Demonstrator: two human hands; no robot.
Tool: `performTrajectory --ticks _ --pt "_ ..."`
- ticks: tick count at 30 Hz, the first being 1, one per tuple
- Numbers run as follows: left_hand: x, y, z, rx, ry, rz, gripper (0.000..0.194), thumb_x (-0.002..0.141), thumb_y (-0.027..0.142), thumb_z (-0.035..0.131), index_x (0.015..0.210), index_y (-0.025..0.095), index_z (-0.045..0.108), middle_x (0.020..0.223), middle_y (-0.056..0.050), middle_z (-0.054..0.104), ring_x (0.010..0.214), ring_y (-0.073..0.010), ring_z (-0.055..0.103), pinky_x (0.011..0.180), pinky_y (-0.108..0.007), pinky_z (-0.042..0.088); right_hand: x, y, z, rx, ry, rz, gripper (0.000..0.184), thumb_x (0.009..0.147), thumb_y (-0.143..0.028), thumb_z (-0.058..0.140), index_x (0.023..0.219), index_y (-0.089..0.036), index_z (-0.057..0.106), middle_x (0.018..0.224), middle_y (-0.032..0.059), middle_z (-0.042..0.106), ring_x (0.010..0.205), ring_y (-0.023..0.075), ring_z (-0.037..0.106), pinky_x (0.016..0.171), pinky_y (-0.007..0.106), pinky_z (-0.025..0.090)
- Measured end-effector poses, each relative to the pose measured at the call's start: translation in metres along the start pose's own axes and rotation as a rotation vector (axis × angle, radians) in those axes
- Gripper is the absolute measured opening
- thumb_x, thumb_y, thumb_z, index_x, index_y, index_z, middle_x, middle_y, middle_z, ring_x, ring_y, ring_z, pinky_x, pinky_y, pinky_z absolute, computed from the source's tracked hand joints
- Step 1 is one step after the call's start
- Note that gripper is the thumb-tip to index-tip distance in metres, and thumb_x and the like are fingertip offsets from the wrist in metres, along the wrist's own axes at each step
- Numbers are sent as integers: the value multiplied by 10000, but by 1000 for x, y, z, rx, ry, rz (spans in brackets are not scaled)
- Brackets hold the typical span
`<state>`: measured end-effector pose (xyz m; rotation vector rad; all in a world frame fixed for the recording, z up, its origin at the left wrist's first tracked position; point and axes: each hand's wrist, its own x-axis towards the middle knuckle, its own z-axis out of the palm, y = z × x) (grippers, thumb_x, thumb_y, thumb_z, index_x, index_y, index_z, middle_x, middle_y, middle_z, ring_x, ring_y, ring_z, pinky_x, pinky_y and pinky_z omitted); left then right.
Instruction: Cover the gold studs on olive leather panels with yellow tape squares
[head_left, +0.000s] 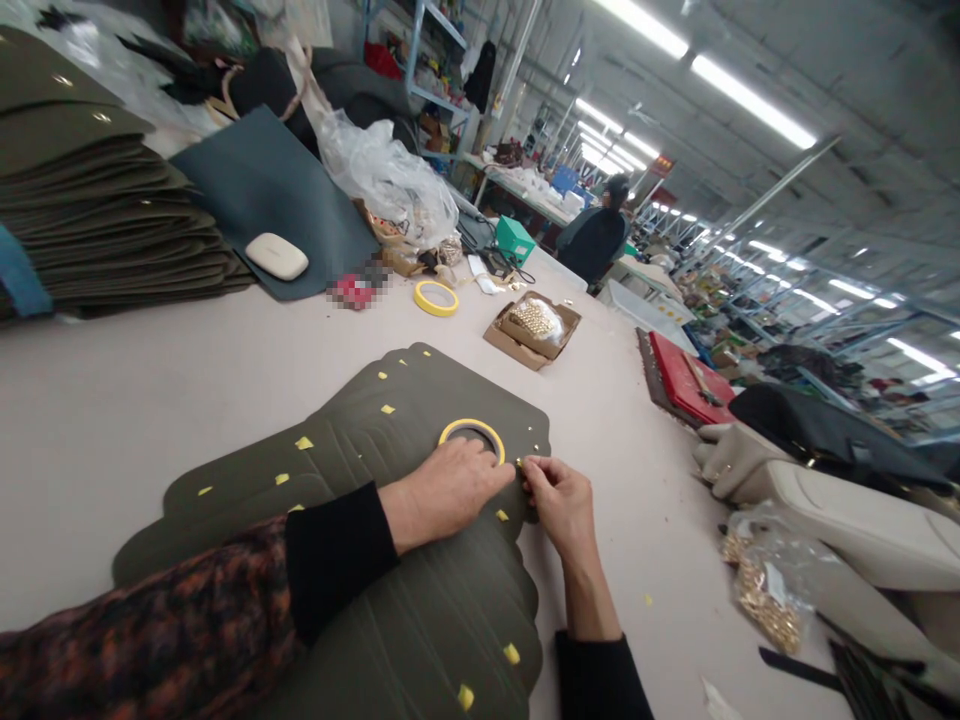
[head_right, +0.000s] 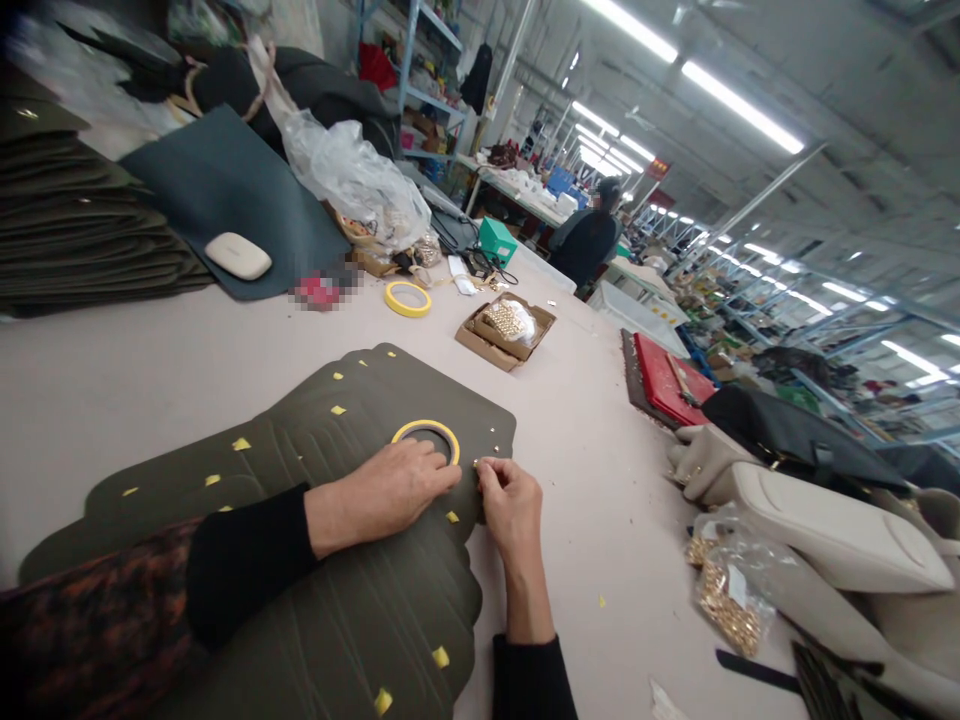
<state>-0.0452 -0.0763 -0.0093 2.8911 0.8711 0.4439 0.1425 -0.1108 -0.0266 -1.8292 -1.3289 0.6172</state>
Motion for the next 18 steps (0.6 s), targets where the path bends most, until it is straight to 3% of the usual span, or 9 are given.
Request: performTrajectory --ticks 4,8,10,13,16,18 --pt "0 -1 2 -4 2 25 86 860 126 498 903 183 547 854 -71 632 807 -237 565 694 -352 426 4 -6 6 -273 24 -121 271 809 -365 526 782 -190 730 750 51 736 673 188 654 661 290 486" --pt "0 -2 1 -35 10 41 67 883 144 489 881 183 544 841 -72 634 803 -236 567 697 -357 415 6 -11 10 -458 15 -183 238 837 -285 492 800 -213 715 786 43 740 701 185 662 669 279 451" --pt "0 -1 -1 -52 -5 49 63 884 146 493 876 183 543 836 -74 634 800 -239 571 697 -361 413 6 -12 9 -516 14 -194 234 844 -287 512 959 -227 706 730 29 725 661 183 652 641 276 439" --pt "1 -1 -5 -72 -26 35 47 889 170 495 876 179 539 854 -85 633 798 -248 578 699 -367 418 4 -10 4 -512 86 -200 377 849 -340 543 1194 -201 608 650 10 684 605 187 630 619 282 439" --pt "2 -3 -9 -107 -49 16 50 897 192 485 883 175 530 879 -91 635 809 -248 586 698 -358 430 3 -4 -2 -378 166 -283 301 862 -373 523 1035 -166 656 763 53 696 669 181 634 667 286 469" --pt "4 -4 -12 -136 -57 16 56 904 189 468 890 174 520 868 -81 636 807 -237 590 687 -338 437 3 -1 -3 -316 132 -357 252 866 -360 516 896 -178 686 834 72 700 729 176 635 712 283 479"
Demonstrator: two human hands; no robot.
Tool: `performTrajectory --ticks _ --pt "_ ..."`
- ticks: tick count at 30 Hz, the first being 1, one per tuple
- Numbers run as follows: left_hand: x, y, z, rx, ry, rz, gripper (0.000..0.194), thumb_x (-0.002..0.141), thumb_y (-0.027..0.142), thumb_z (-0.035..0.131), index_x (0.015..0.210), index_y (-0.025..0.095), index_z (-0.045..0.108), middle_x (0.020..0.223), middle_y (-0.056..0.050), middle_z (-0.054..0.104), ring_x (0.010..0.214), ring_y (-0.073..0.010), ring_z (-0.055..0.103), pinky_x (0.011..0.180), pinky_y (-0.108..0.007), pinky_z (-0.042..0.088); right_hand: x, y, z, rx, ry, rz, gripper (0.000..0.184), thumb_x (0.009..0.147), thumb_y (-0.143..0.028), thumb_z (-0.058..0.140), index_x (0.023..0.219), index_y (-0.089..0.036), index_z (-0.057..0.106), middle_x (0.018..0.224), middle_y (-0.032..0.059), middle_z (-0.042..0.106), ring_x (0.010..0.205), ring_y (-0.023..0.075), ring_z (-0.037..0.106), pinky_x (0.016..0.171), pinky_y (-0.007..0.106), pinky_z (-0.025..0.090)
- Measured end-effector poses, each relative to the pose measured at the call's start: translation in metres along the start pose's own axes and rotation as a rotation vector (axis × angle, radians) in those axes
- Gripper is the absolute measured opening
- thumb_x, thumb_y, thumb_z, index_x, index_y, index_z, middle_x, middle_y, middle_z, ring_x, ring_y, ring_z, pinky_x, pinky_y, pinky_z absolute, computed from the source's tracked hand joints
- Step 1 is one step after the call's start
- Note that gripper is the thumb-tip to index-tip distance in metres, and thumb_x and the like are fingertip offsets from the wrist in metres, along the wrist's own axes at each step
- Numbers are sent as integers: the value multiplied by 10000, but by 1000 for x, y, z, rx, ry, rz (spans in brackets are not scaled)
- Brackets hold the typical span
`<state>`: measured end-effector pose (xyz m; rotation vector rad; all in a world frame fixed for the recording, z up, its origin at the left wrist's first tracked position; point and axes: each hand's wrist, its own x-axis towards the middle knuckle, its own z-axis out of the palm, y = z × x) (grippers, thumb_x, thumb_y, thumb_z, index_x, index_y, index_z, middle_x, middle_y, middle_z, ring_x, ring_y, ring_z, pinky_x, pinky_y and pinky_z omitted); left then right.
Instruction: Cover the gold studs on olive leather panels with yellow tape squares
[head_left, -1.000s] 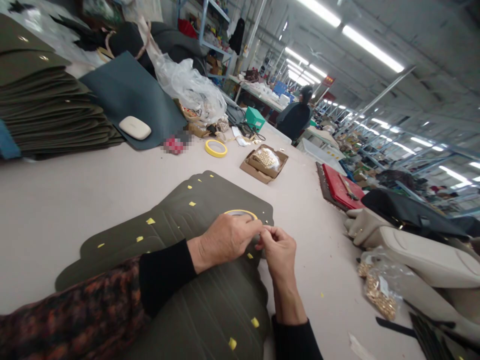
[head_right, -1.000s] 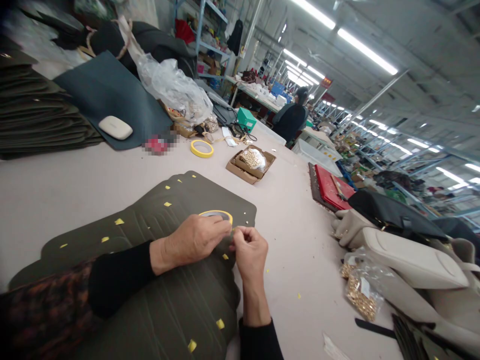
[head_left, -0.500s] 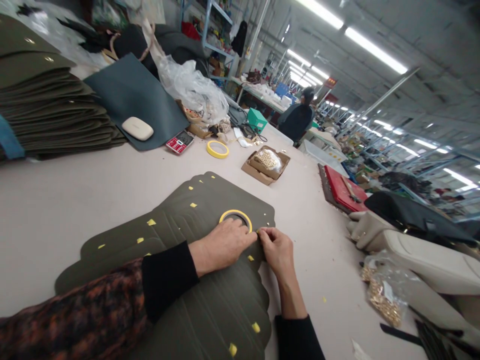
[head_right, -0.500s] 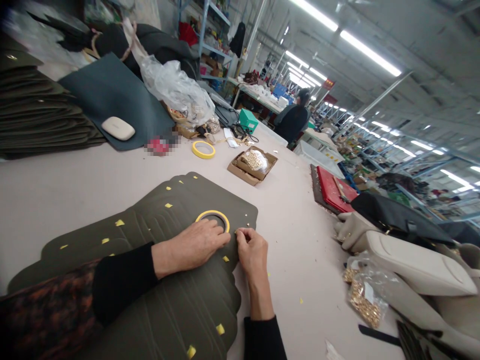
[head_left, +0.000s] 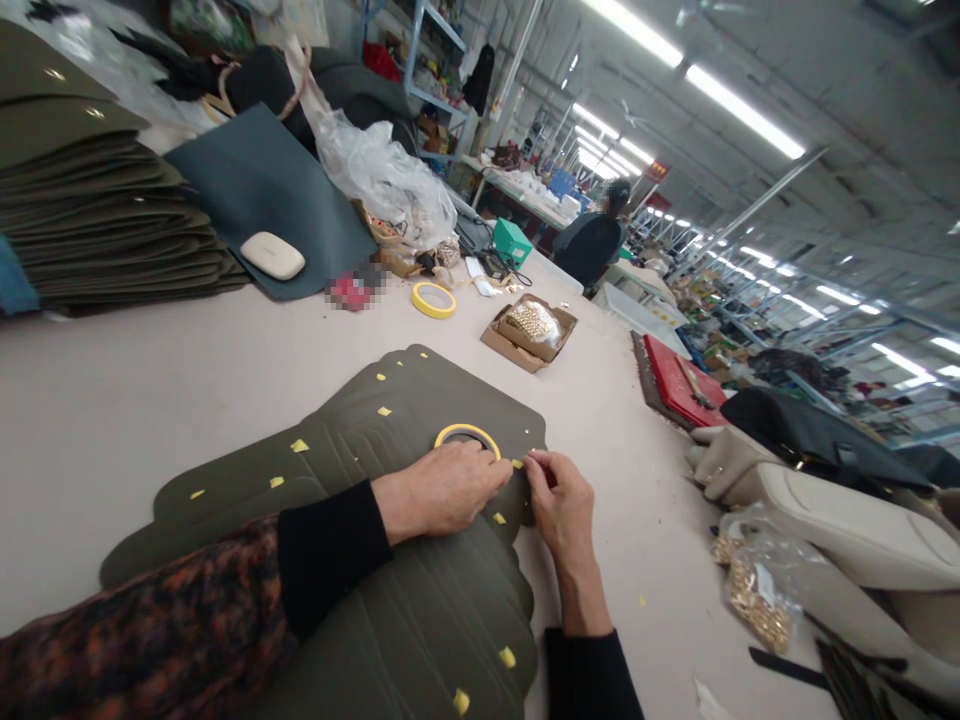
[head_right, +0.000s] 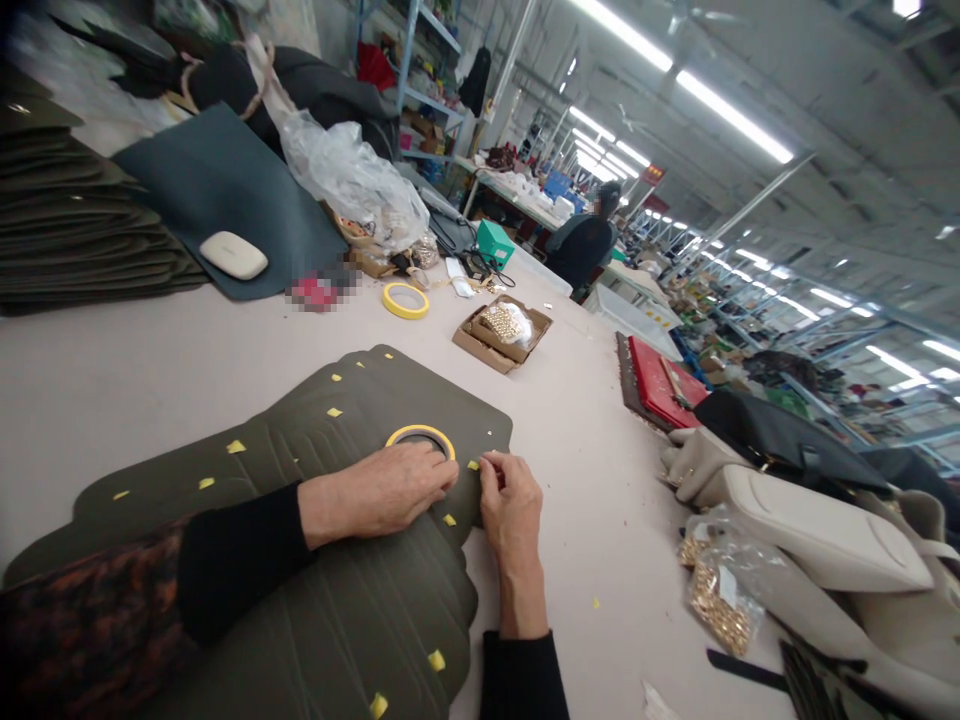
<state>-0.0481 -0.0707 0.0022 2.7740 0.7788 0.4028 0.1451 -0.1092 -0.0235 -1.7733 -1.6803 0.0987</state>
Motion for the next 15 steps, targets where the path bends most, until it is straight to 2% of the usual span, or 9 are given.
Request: performTrajectory --ticks 2,4,8,10,13,15 --pt "1 -1 -3 -25 17 7 80 922 185 435 901 173 512 856 -66 635 795 -219 593 679 -319 442 0 1 3 -14 -72 -19 245 862 -349 520 833 -195 707 831 68 701 756 179 635 728 284 473" --pt "2 -1 -6 -45 46 24 107 939 187 406 914 171 509 854 -57 633 783 -206 594 683 -311 447 0 -1 7 -81 -117 33 253 857 -350 522 823 -203 725 819 66 705 759 185 636 724 289 463" --pt "2 1 -12 -95 71 63 125 945 190 396 927 170 518 857 -48 632 771 -193 597 697 -306 453 1 -5 10 -144 -88 137 273 840 -362 526 838 -191 739 839 77 721 763 197 639 708 292 454" --pt "2 0 -12 -118 76 53 135 946 195 397 926 170 528 867 -50 636 790 -195 604 713 -307 455 0 -8 6 -132 -137 139 268 829 -364 539 794 -196 744 802 66 725 725 192 635 665 280 444" --pt "2 -4 -9 -144 62 19 154 949 194 398 934 174 550 886 -49 653 842 -197 617 742 -301 455 -2 -9 -5 -5 -406 130 285 820 -366 558 665 -203 734 637 17 694 600 165 606 538 245 391" --pt "2 -8 -5 -152 49 0 156 947 185 405 949 183 561 891 -38 663 838 -188 622 728 -286 451 -3 -8 -12 121 -554 133 300 825 -364 555 653 -196 735 596 -2 681 571 155 600 509 234 378"
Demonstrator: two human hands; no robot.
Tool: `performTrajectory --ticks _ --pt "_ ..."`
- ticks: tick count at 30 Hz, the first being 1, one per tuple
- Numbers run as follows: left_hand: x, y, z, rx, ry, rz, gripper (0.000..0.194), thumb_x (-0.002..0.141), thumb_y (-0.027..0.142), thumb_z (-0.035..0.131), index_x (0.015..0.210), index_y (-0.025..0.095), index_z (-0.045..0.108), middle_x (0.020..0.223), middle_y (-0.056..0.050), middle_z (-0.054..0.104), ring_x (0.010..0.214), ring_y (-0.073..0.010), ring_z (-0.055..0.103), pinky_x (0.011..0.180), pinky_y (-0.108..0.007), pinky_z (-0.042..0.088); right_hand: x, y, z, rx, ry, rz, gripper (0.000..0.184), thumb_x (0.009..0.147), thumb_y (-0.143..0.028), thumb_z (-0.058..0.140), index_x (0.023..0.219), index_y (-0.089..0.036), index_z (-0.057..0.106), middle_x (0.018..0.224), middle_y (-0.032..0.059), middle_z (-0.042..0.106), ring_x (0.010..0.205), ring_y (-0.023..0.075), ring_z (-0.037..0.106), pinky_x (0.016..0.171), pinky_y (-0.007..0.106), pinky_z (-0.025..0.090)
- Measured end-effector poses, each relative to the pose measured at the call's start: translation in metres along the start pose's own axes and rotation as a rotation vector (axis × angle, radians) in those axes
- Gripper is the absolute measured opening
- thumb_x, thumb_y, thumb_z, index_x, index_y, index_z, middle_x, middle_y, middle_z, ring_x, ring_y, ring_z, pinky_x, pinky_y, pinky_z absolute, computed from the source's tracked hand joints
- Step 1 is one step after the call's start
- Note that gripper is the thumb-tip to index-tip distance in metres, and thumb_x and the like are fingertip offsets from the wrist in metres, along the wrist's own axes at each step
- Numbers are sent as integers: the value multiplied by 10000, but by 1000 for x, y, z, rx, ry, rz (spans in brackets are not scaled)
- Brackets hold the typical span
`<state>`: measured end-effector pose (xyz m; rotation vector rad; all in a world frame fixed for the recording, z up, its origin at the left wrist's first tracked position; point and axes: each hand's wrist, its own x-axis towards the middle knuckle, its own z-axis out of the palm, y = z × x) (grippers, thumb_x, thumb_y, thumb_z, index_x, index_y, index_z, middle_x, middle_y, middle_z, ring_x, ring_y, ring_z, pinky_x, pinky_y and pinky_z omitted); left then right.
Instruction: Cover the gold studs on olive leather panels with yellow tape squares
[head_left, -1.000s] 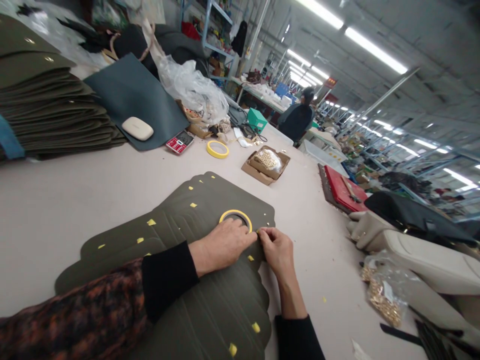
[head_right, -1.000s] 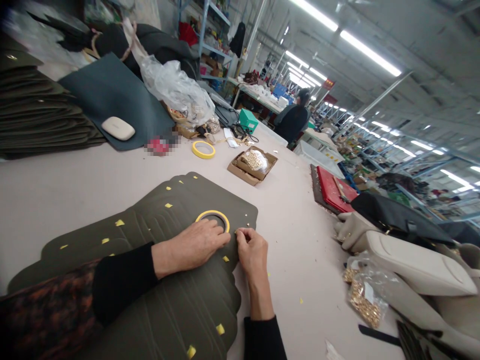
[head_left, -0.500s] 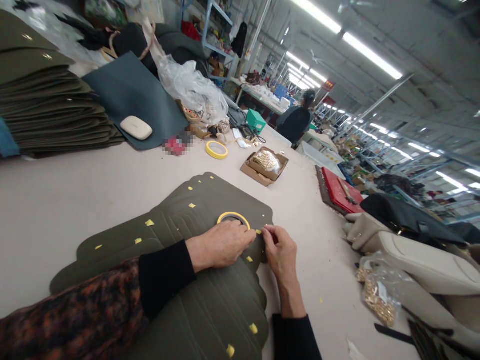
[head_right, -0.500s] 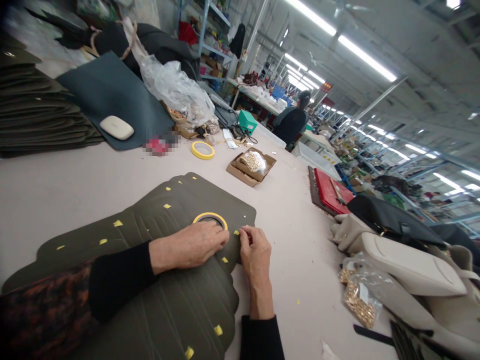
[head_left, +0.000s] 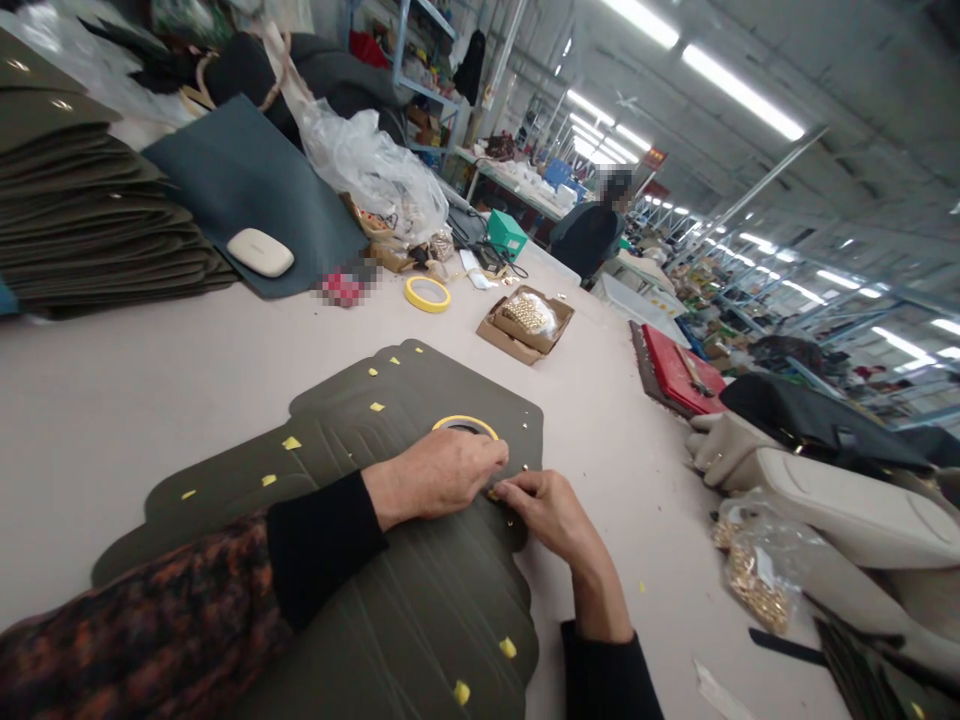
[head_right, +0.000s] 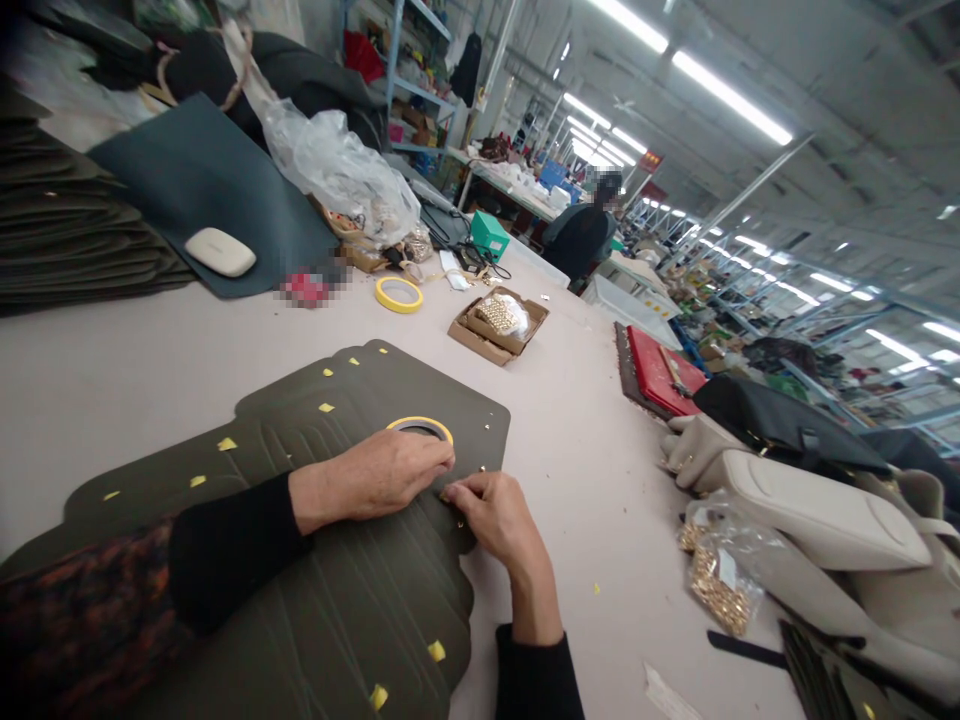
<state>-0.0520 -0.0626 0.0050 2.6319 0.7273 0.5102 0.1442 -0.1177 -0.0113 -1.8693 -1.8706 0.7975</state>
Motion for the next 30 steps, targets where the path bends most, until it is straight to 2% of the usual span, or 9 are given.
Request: performTrajectory --ticks 1,2,5,12,16,19,21,25,30 --pt "0 -2 1 3 -4 -8 150 942 180 414 950 187 563 883 -31 664 819 -182 622 708 -278 448 -1 2 -3 45 1 -1 293 829 -364 550 691 -193 744 625 -1 696 596 159 613 530 236 398" --pt "0 -4 3 11 -10 -14 138 935 176 426 946 190 563 870 -25 664 798 -177 620 687 -271 443 -2 4 -6 77 59 6 284 831 -365 546 745 -190 753 681 7 717 641 168 630 573 244 427" --pt "-1 -6 6 46 -31 -15 105 920 178 453 922 193 557 838 -18 655 758 -177 609 649 -267 435 -2 11 -11 82 291 63 272 804 -370 567 885 -179 742 795 40 738 714 186 645 675 285 474" --pt "-2 -3 11 119 7 -15 153 929 188 423 944 202 575 876 -52 637 843 -215 582 695 -307 454 -1 16 -4 -66 303 52 252 770 -314 556 925 -178 701 709 24 692 643 175 620 639 293 471" --pt "-2 -3 13 51 -26 -21 152 914 177 440 934 217 586 845 -44 640 803 -202 597 657 -287 453 0 17 1 -40 421 58 275 779 -339 570 970 -181 690 784 44 722 699 191 655 691 314 501" --pt "-1 -3 13 -51 46 26 165 928 179 436 983 211 588 898 -36 658 845 -185 614 730 -277 467 -2 13 1 47 520 29 270 794 -351 576 969 -186 697 856 63 739 748 201 671 725 332 520" --pt "0 -2 11 -128 117 57 180 954 199 414 1015 202 584 937 -30 664 878 -173 623 779 -268 467 -6 7 0 188 492 -29 245 814 -350 578 942 -188 710 860 60 741 752 193 671 722 321 530" --pt "2 -1 8 -221 174 72 202 974 229 405 1100 200 561 988 -20 672 908 -163 644 804 -252 476 -13 -7 -1 397 300 -137 222 844 -313 581 977 -201 719 871 42 739 751 176 669 700 298 540" --pt "0 -3 7 -184 177 75 411 953 208 457 1352 230 363 1273 -53 599 1109 -196 611 931 -289 465 -17 -20 0 294 349 -253 193 841 -244 590 990 -202 706 917 45 732 802 174 668 746 298 537"
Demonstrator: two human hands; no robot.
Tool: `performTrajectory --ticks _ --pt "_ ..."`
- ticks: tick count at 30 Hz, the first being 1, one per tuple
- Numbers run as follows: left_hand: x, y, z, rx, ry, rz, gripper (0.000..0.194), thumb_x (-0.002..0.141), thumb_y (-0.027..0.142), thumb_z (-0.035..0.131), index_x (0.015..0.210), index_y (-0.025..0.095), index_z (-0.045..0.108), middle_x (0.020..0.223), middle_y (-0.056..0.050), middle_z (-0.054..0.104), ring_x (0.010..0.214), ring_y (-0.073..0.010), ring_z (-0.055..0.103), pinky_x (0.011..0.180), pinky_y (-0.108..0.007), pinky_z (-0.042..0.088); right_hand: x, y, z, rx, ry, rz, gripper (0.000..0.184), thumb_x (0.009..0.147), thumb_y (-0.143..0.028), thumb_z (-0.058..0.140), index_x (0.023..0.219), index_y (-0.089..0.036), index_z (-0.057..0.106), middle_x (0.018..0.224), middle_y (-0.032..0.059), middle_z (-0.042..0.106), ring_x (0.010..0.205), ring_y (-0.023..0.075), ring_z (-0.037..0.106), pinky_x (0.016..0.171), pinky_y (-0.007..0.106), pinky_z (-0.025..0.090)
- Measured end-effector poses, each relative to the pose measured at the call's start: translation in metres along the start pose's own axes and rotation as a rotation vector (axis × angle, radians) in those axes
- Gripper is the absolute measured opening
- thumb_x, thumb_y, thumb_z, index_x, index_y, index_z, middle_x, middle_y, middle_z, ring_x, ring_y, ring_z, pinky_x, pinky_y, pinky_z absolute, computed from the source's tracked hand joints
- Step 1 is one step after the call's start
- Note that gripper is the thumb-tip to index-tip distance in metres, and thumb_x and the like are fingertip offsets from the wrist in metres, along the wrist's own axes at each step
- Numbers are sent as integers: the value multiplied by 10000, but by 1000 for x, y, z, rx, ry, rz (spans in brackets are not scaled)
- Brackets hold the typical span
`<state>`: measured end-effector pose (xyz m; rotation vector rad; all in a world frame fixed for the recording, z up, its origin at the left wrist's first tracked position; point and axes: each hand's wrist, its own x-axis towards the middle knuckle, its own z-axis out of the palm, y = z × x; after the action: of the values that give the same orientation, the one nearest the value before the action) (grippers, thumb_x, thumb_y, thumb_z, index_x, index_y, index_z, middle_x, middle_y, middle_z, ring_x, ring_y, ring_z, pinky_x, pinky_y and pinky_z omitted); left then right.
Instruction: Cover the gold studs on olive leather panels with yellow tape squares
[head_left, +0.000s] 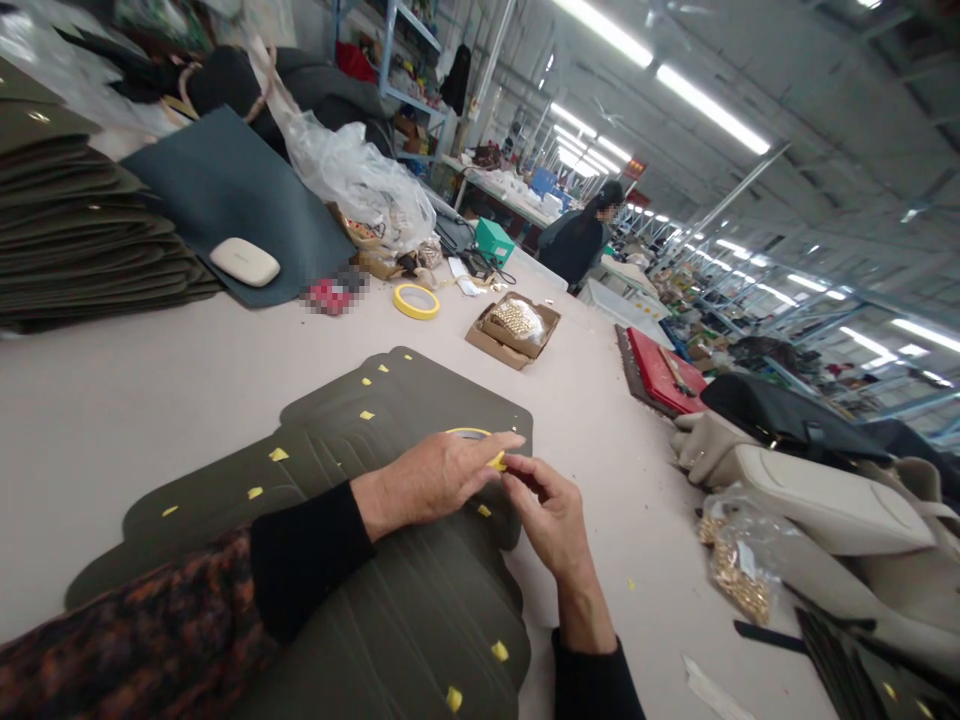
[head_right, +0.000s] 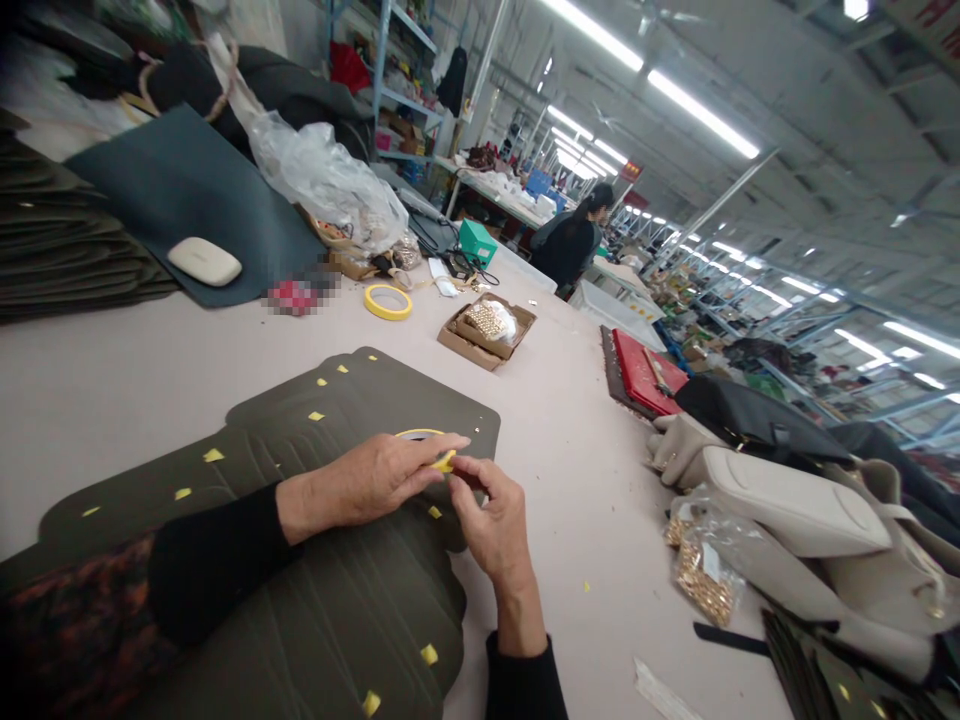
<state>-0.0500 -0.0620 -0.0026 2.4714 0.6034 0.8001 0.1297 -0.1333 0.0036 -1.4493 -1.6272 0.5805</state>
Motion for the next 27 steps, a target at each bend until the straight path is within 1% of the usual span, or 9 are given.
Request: performTrajectory --ticks 5,9,12,15,19,21,24,26,27 --pt "-1 6 0 115 -85 -40 383 930 210 490 1295 185 379 1153 -74 648 981 -223 666 809 -297 501 0 -4 2 -201 53 -165 129 845 -200 571 875 -189 697 779 19 698 668 129 619 659 245 498" --pt "0 7 0 178 -92 -60 203 936 217 475 1136 179 471 962 -37 672 855 -204 671 685 -270 478 -2 0 7 -337 101 -256 141 826 -152 539 809 -179 677 713 14 678 613 118 608 634 232 481" --pt "1 5 1 189 -86 -75 82 940 223 476 996 191 526 872 -13 659 794 -178 650 658 -253 449 -3 2 11 -382 146 -249 146 808 -159 535 791 -175 679 697 18 680 598 120 611 624 231 481" --pt "2 3 2 180 -60 -78 82 937 209 477 909 194 552 841 -6 651 793 -165 630 679 -247 434 -4 -2 15 -316 181 -109 140 798 -211 559 791 -179 695 685 12 687 585 126 611 609 236 486" --pt "2 4 5 251 21 -77 131 926 172 441 863 185 556 782 -12 617 716 -164 599 631 -261 411 -1 -12 23 -23 220 203 162 774 -294 585 744 -168 682 599 -3 667 514 136 607 528 235 489" --pt "0 9 6 269 77 -63 156 923 159 418 840 179 549 760 -16 604 686 -162 586 611 -266 402 3 -13 24 68 235 286 171 756 -309 592 728 -163 675 568 -9 654 485 136 605 509 236 494" --pt "-2 19 8 261 144 -6 199 942 170 382 820 174 539 763 -21 608 708 -156 583 636 -264 406 6 -1 17 36 334 355 159 713 -307 621 705 -158 675 581 -2 657 494 135 605 509 238 506" --pt "-3 22 10 264 127 17 189 950 184 389 839 177 542 777 -16 617 709 -155 578 634 -266 401 4 12 8 75 375 442 178 683 -328 659 677 -150 668 565 -1 640 489 131 593 505 244 520" --pt "-3 22 10 277 97 10 170 947 184 404 854 179 546 780 -13 620 703 -157 575 625 -270 398 1 19 2 141 359 501 207 664 -350 688 664 -145 662 548 -4 626 483 128 586 506 250 532"
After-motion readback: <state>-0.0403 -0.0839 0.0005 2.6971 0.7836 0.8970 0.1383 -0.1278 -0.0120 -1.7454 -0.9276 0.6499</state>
